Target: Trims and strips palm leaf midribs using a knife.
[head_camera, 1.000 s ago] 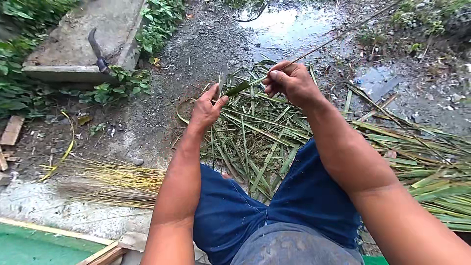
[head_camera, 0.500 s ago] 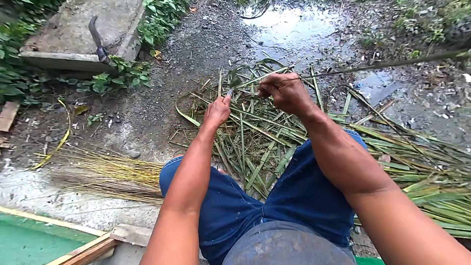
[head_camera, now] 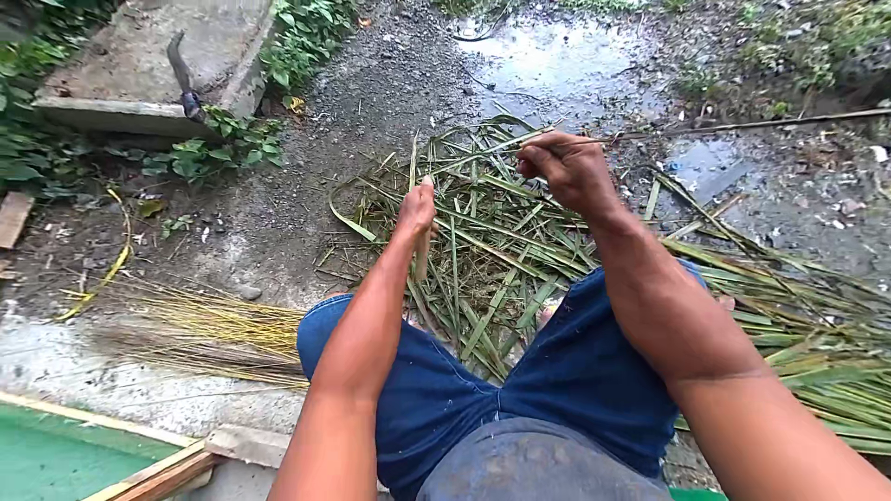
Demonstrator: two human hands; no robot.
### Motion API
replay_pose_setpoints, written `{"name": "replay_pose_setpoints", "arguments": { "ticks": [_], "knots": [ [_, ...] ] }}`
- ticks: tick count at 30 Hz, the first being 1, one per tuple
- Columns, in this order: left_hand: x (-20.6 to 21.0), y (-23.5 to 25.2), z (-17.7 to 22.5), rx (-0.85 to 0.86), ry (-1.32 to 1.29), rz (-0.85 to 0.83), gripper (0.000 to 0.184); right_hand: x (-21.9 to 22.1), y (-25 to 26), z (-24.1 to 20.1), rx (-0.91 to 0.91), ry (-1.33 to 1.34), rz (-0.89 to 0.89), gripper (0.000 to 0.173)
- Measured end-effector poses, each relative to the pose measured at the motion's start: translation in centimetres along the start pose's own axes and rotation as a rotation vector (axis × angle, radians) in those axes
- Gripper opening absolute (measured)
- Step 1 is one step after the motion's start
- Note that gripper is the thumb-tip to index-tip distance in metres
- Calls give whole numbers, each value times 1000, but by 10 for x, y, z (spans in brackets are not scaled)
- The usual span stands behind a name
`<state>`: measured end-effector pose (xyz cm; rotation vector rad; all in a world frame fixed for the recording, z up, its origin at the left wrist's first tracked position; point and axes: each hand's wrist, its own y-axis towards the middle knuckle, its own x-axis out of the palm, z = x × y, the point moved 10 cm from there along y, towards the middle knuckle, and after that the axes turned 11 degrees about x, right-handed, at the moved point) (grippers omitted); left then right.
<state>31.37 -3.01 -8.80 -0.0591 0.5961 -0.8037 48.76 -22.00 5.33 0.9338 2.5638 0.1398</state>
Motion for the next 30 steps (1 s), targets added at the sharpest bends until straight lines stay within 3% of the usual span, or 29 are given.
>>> {"name": "replay_pose_setpoints", "arguments": {
  "ticks": [2, 5, 7, 11, 15, 19, 25, 28, 30],
  "knots": [
    [9, -18, 42, 167, -59, 2, 62, 11, -1, 1, -2, -15, 0, 19],
    [24, -48, 100, 514, 103, -12, 52, 31, -3, -9, -80, -82, -5, 20],
    [22, -51, 109, 664, 209, 74, 47, 37, -5, -18, -142, -103, -14, 20],
    [6, -18, 57, 326, 189, 21, 61, 35, -4, -18, -126, -65, -49, 19],
    [8, -32, 75, 456, 237, 35, 54, 38, 0, -20, -128, -31, -75, 19],
    [-10, -3, 20, 174, 206, 34, 64, 34, 3, -19, -105, -45, -85, 19],
    [-14, 6, 1, 91, 443, 23, 64, 37, -1, -20, -101, -103, -80, 19],
    [-23, 15, -41, -96, 230, 43, 68, 5, -2, -30, -82, 6, 22, 17],
    [-19, 8, -29, -84, 4, 89, 66, -6, 0, -20, 3, 50, 81, 15]
  ]
}}
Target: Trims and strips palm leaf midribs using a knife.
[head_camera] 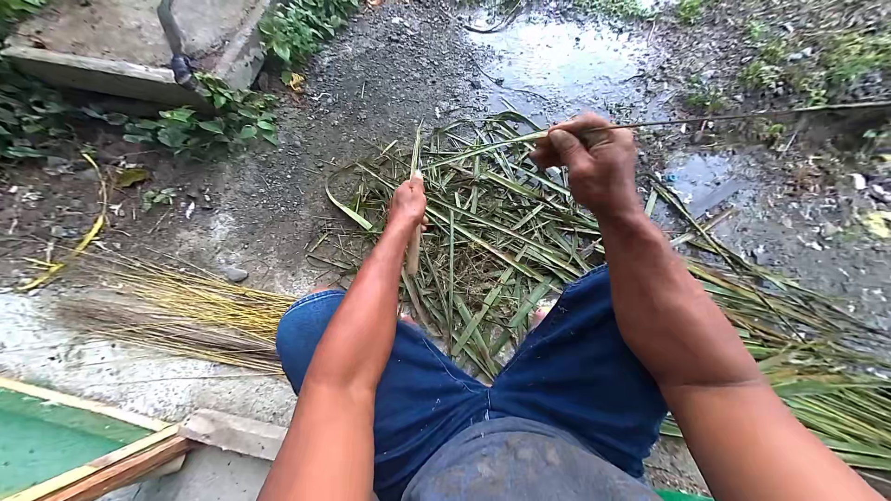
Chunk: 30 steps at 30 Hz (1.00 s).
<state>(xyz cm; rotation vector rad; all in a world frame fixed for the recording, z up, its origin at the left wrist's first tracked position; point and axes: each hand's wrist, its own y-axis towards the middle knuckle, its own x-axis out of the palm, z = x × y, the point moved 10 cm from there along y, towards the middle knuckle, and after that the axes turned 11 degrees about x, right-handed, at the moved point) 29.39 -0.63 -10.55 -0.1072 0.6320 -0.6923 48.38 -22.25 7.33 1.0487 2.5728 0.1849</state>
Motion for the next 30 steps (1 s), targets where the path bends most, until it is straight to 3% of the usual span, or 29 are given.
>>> {"name": "replay_pose_setpoints", "arguments": {
  "ticks": [3, 6, 9, 13, 17, 21, 25, 29, 30],
  "knots": [
    [14, -36, 56, 225, -155, -60, 60, 17, -2, 17, 92, 5, 2, 15],
    [28, -77, 110, 527, 1, -121, 51, 38, -6, 15, 82, -3, -36, 16],
    [25, -82, 122, 716, 114, -10, 45, 50, -9, 8, 40, 16, -62, 15],
    [16, -65, 103, 543, 147, -30, 55, 47, -7, 5, 2, 47, -77, 15],
    [12, -80, 117, 694, 183, 45, 47, 51, -9, -2, -77, 19, -107, 16],
    [2, -50, 74, 380, 163, -31, 61, 43, -7, -4, -67, 73, -94, 16],
    [3, -61, 92, 498, 164, 12, 54, 45, -7, -3, -61, 127, -108, 15],
    [-13, -21, 19, 93, 17, 12, 67, 25, -1, -6, -52, 167, -71, 13],
    [-14, -20, 15, 57, -29, 31, 66, 20, 2, -4, -44, 150, -65, 13]
  ]
}}
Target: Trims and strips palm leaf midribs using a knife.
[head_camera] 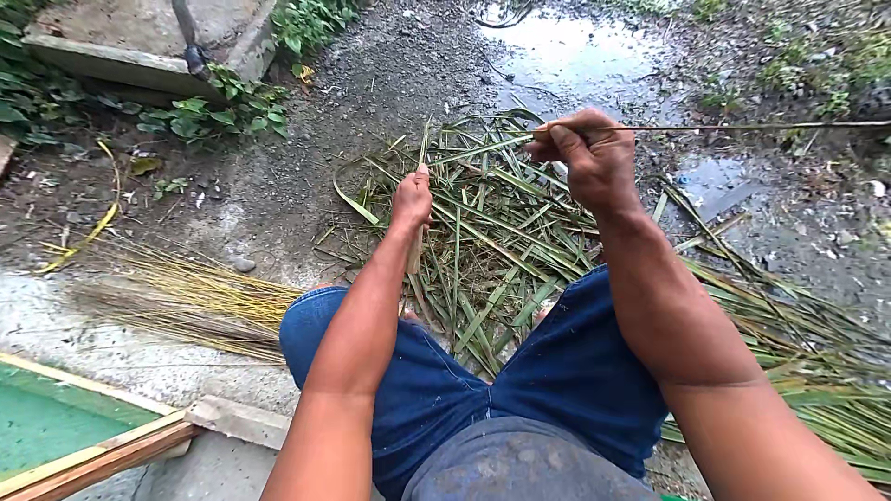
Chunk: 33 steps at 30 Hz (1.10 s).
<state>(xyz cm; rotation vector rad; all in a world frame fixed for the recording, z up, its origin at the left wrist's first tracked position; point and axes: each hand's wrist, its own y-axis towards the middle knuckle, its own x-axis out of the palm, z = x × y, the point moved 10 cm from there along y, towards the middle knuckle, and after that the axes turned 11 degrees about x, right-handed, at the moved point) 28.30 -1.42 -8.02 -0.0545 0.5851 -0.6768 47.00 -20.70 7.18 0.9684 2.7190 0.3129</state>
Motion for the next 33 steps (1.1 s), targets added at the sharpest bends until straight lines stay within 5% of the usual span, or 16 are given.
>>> {"name": "replay_pose_setpoints", "arguments": {
  "ticks": [4, 10, 16, 20, 24, 26, 31, 33],
  "knots": [
    [6, -20, 44, 224, -90, 15, 57, 3, 2, 11, 56, -20, -20, 15],
    [17, -60, 106, 685, 119, 48, 41, 34, -2, 7, 30, 18, -73, 17],
    [6, -31, 65, 345, 31, 22, 55, 31, -3, 4, 56, 105, -52, 15],
    [9, -48, 86, 512, 56, 35, 47, 32, -3, 2, 43, 122, -48, 14],
    [-12, -9, 14, 76, -177, 84, 62, 11, 3, -2, 28, 115, 23, 11],
    [-14, -17, 31, 149, -236, 109, 56, 9, 5, 4, 53, 101, 55, 11],
    [7, -59, 102, 636, 70, 29, 41, 38, 1, 9, 89, 87, 18, 10],
    [5, -52, 94, 608, 87, 28, 44, 44, 1, 8, 82, 89, -5, 11]
  ]
}}
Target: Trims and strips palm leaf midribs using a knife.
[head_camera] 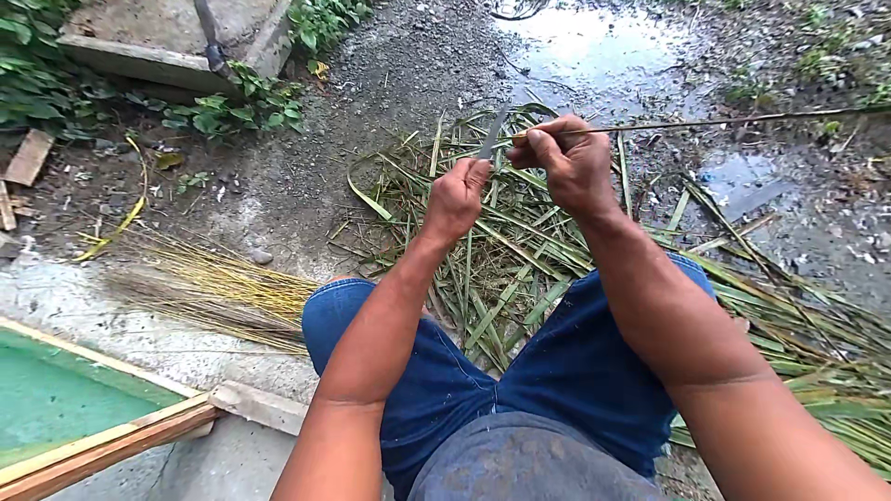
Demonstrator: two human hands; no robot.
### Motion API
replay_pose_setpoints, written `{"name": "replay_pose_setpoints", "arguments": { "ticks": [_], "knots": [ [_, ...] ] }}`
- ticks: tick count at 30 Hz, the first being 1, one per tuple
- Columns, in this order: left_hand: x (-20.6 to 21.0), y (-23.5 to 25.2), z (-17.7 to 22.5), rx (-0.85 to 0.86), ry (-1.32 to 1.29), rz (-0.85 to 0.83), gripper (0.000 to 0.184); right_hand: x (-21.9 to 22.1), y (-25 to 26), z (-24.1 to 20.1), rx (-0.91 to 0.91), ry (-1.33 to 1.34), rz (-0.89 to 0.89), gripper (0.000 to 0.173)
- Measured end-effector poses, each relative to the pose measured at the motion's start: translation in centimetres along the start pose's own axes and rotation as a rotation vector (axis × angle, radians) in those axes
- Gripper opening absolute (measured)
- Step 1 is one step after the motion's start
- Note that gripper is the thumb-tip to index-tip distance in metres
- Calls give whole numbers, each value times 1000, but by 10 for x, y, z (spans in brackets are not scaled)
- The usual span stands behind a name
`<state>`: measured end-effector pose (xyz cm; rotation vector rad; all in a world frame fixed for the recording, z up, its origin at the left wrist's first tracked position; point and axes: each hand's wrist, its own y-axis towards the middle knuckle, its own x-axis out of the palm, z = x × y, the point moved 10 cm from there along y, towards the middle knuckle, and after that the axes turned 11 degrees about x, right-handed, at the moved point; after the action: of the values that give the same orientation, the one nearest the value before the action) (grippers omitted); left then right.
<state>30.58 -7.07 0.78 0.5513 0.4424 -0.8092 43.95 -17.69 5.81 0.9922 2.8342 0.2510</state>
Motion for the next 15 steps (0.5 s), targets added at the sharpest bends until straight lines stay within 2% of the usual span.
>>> {"name": "replay_pose_setpoints", "arguments": {
  "ticks": [3, 7, 11, 15],
  "knots": [
    [-2, 0, -33, -228, -75, -39, 54, -2, 1, 0, 9, 12, -4, 10],
    [-2, 3, -12, -109, -17, -25, 45, -2, 2, -2, -21, 17, -12, 10],
    [-7, 3, -52, -333, -58, -44, 58, -11, 3, -6, -44, 55, 2, 10],
    [-2, 4, -28, -225, -62, -63, 53, -9, 5, -2, -16, 67, -8, 11]
  ]
}}
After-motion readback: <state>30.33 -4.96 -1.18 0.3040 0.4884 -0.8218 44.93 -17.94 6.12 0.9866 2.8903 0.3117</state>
